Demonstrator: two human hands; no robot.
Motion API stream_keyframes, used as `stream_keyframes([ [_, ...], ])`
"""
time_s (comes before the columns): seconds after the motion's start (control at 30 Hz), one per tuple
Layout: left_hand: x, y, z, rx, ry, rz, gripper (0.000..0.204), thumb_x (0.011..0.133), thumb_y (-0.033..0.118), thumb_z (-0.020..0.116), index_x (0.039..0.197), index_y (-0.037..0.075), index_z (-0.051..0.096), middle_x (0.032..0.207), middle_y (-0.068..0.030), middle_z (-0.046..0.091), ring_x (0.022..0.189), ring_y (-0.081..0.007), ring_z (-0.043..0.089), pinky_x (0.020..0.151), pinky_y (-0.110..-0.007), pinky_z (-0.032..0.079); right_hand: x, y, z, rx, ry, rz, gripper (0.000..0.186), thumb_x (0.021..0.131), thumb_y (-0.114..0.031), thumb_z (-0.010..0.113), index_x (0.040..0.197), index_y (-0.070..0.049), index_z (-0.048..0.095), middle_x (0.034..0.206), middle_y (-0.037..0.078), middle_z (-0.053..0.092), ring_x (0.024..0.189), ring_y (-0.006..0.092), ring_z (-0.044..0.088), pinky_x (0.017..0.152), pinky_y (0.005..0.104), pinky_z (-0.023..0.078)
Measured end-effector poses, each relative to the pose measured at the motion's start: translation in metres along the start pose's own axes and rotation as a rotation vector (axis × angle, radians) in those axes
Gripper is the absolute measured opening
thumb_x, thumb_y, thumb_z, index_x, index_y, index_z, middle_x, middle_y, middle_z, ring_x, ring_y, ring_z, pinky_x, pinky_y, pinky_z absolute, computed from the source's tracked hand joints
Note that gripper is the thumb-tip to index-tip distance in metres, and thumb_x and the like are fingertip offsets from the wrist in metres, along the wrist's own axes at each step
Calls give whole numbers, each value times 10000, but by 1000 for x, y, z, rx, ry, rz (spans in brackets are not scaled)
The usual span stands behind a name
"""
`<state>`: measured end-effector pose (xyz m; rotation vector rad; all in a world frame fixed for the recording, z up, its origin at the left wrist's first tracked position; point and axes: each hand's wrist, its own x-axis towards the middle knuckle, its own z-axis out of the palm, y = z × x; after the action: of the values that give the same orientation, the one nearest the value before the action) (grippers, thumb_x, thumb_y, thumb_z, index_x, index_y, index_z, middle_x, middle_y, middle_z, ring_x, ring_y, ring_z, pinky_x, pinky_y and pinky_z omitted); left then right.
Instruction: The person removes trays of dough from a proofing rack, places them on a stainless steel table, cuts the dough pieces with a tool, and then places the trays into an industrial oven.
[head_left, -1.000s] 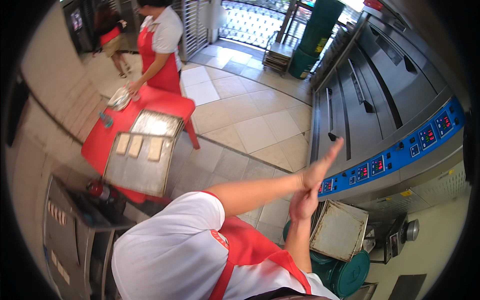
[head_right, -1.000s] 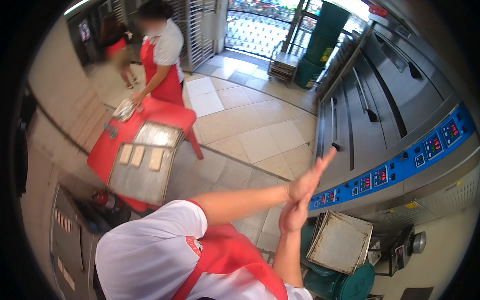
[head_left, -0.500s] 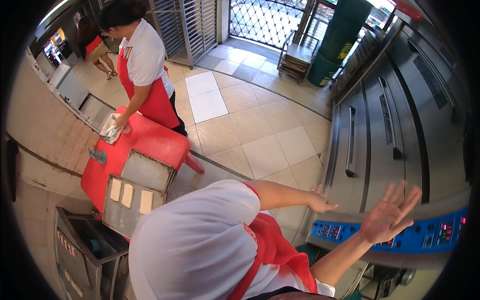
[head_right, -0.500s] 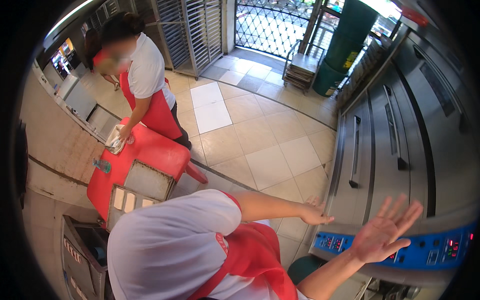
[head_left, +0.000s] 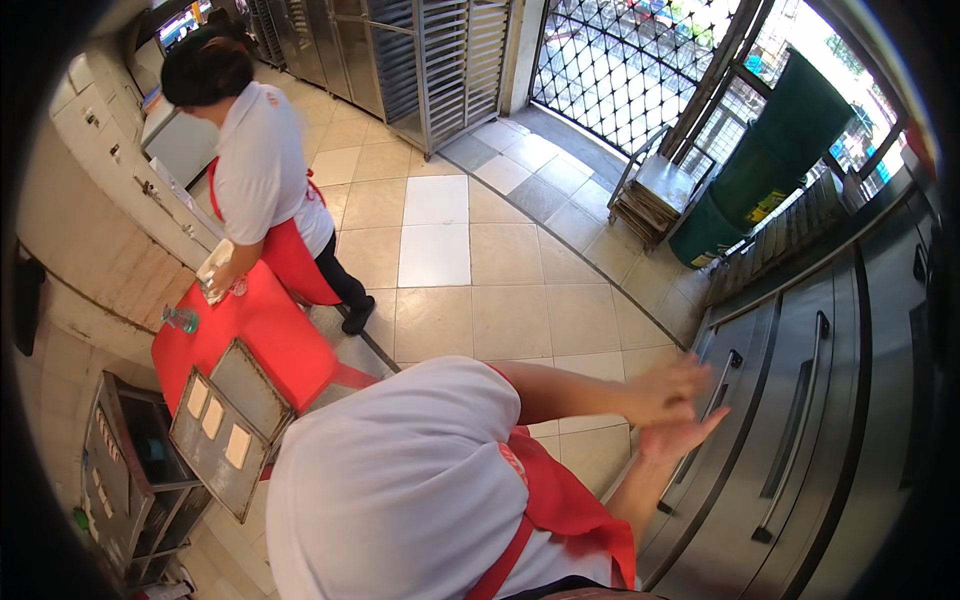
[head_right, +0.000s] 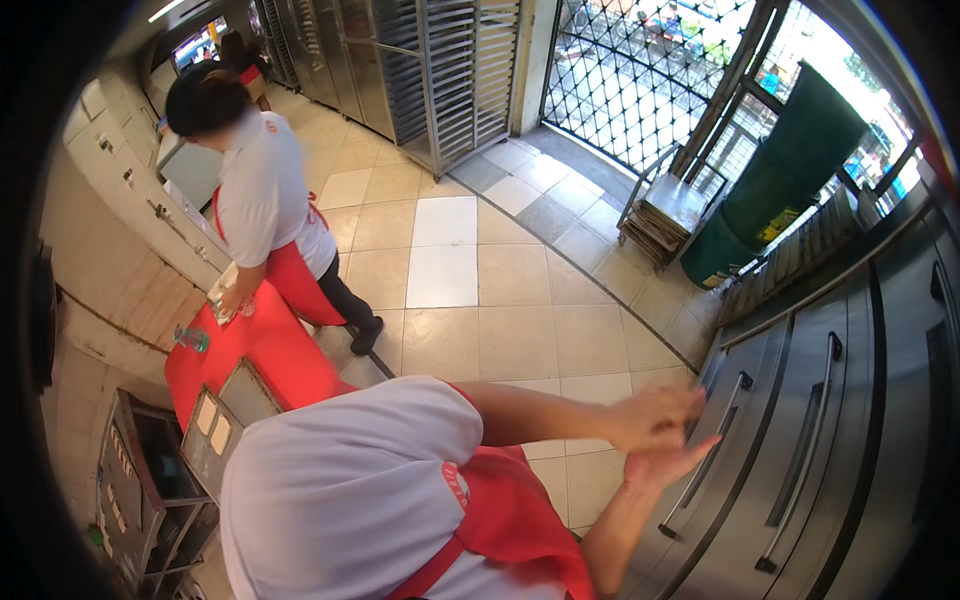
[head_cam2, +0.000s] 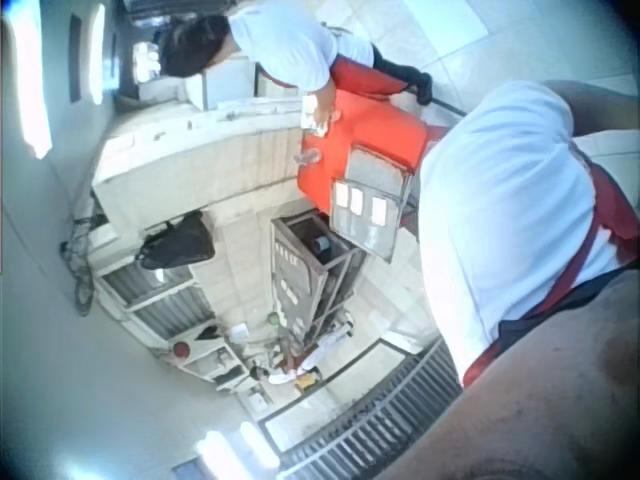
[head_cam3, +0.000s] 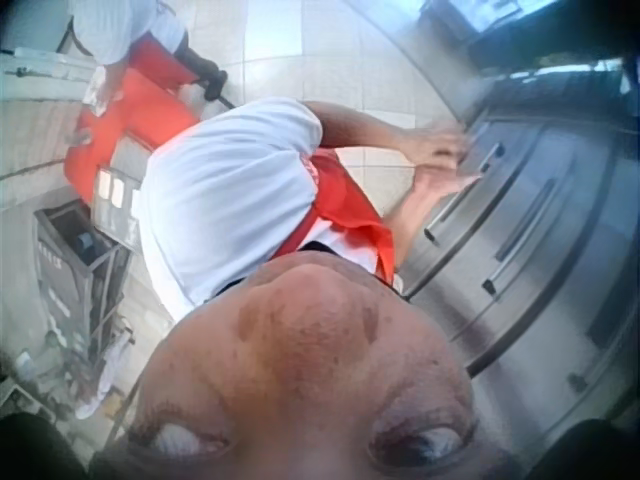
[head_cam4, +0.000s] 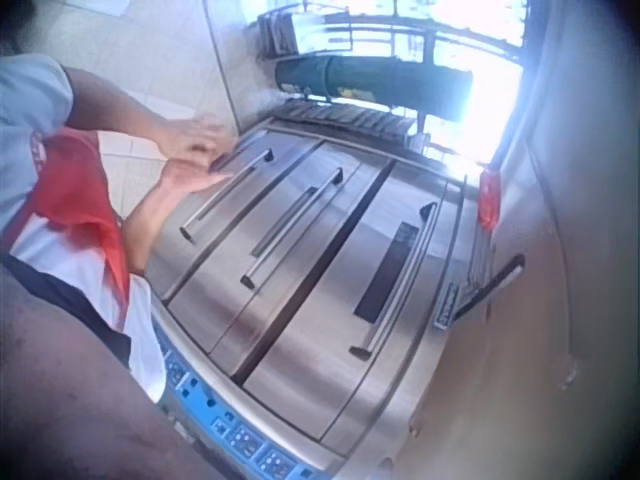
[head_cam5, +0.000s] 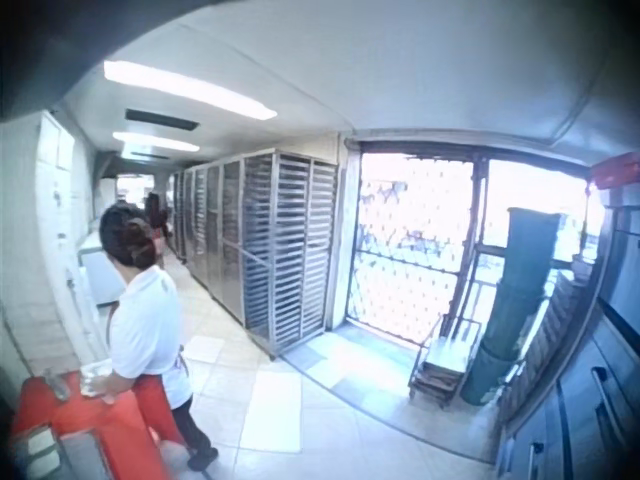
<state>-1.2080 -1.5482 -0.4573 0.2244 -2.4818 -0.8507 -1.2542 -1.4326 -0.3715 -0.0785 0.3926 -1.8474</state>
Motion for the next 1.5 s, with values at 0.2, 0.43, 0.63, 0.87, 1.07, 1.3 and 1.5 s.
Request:
stream_keyframes([
  [0.2, 75, -210, 41, -685, -100, -709, 785, 1053, 585, 409, 1651, 100, 254, 1705, -175, 223, 1587, -324, 190, 1271, -529, 153, 156, -37, 3, -1110, -222, -628, 820, 1055, -657, 364, 1501, 14, 520, 1693, 207, 290, 1548, 340, 308, 1250, 488, 216],
  [0.43, 247, -226, 67, -1718, -497, -446, 699, 1023, 534, 506, 1606, 170, 380, 1604, -120, 441, 1505, -284, 362, 1202, -504, 299, 359, -16, -109, -1426, 395, -423, 815, 1068, -650, 328, 1539, 3, 459, 1686, 182, 314, 1532, 330, 340, 1241, 491, 238],
  [0.63, 318, -177, -68, -504, -612, 417, 737, 923, 542, 667, 1562, 237, 462, 1610, -162, 419, 1492, -347, 356, 1169, -577, 312, 399, -81, -107, -623, 772, -554, 846, 1060, -673, 312, 1536, 11, 464, 1657, 219, 354, 1505, 358, 382, 1231, 497, 260],
  [0.87, 361, -549, 43, 652, -1286, 64, 593, 899, 482, 671, 1310, 54, 658, 1176, -187, 721, 1116, -309, 690, 1035, -619, 438, 359, -160, 26, -586, -125, -860, 752, 1038, -587, 507, 1517, -7, 482, 1565, 229, 486, 1383, 369, 534, 1137, 480, 422],
  [1.07, 392, -620, -7, 343, -778, -405, 624, 845, 460, 756, 1231, -27, 706, 1117, -250, 739, 1035, -396, 716, 943, -483, 537, 247, -326, 48, -735, 710, -1583, 573, 1006, -280, 717, 1437, 42, 519, 1365, 182, 619, 1165, 273, 663, 1023, 411, 530],
  [1.3, 440, -582, -61, -181, -735, -605, 709, 908, 520, 732, 1353, -23, 635, 1344, -211, 665, 1317, -335, 576, 1094, -465, 433, 189, -545, 217, -543, 283, -2050, 727, 945, -340, 794, 1444, 71, 462, 1401, 207, 559, 1284, 342, 559, 1123, 477, 449],
  [1.5, 397, -633, -69, -343, -697, -707, 406, 964, 411, 704, 1124, 39, 714, 955, -59, 689, 828, -179, 661, 682, -357, 532, 163, -633, 229, -88, -220, -2138, 297, 971, -257, 720, 909, -120, 464, 644, -1, 395, 562, 186, 449, 708, 421, 501],
])
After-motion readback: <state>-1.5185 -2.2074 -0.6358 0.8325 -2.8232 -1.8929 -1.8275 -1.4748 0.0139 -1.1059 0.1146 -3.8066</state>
